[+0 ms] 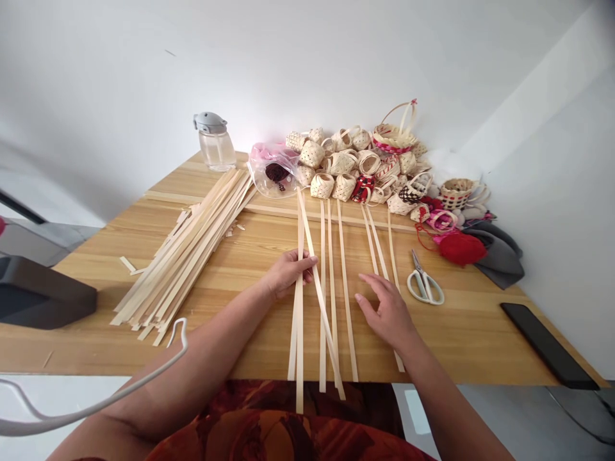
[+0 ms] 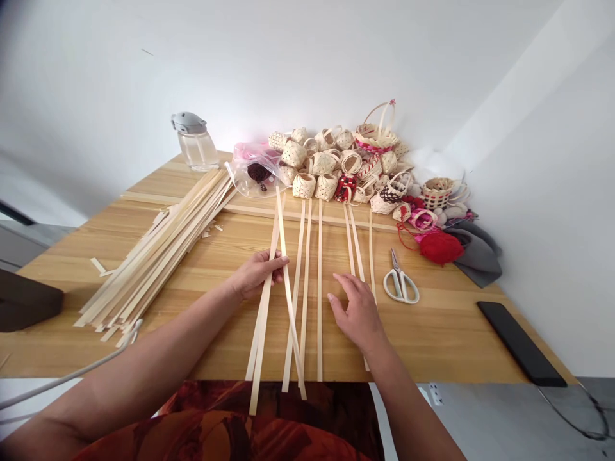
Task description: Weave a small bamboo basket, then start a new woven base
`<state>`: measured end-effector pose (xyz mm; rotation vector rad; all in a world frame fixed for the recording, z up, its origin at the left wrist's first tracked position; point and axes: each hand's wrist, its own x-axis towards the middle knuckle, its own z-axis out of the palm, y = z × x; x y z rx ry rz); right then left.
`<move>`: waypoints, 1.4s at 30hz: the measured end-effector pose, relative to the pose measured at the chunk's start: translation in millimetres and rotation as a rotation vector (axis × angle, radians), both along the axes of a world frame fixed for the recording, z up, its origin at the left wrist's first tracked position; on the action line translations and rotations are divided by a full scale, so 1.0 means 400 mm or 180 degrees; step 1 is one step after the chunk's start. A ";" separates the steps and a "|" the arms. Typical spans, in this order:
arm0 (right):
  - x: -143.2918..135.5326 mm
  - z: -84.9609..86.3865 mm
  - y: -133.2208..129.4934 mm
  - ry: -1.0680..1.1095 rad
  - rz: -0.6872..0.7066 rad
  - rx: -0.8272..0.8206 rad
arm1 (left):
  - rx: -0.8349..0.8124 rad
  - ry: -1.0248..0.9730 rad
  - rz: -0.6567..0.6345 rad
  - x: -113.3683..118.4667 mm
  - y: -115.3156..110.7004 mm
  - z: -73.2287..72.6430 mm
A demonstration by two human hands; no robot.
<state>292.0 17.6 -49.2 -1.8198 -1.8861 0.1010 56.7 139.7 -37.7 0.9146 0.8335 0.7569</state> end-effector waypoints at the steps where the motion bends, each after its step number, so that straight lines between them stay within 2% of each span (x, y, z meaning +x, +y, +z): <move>1: 0.016 -0.005 0.000 -0.0014 -0.0002 0.0033 | -0.0001 0.0009 0.0005 0.000 0.000 0.000; 7: 0.081 -0.001 0.004 -0.0043 -0.0034 0.0214 | 0.0007 0.0046 0.0030 0.001 0.001 -0.005; 13: 0.119 0.005 0.005 -0.0194 -0.0342 0.0437 | 0.0026 0.0077 0.0035 0.000 -0.001 -0.002; 20: 0.154 -0.015 0.001 -0.0523 -0.0325 0.0138 | 0.0031 0.0056 0.0032 0.000 -0.002 -0.003; 28: 0.204 -0.002 -0.006 -0.0662 -0.0479 0.0099 | 0.0025 -0.0036 -0.0004 0.000 0.000 -0.002; 30: 0.178 0.015 -0.003 -0.0619 -0.0540 0.0249 | 0.0018 -0.0045 -0.0007 0.001 -0.002 0.000; 32: 0.120 0.042 0.000 -0.0281 -0.0533 0.0277 | 0.0041 -0.0074 -0.0025 0.001 -0.002 0.001; 33: 0.081 0.057 0.001 0.0044 -0.0517 0.0130 | 0.0073 -0.0105 -0.0037 0.001 -0.003 0.001; 35: -0.009 0.084 0.005 0.0871 -0.0412 -0.0532 | 0.0152 -0.0186 -0.0058 0.000 -0.003 0.000; 36: -0.055 0.093 0.009 0.1289 -0.0195 -0.0895 | 0.0192 -0.0228 -0.0064 0.000 -0.003 0.000; 39: -0.163 0.095 0.025 0.2434 0.0276 -0.1376 | 0.0261 -0.0335 -0.0035 0.000 -0.006 0.003; 42: -0.208 0.076 0.042 0.3036 0.0134 -0.1411 | 0.0282 -0.0382 0.0033 0.000 -0.008 0.010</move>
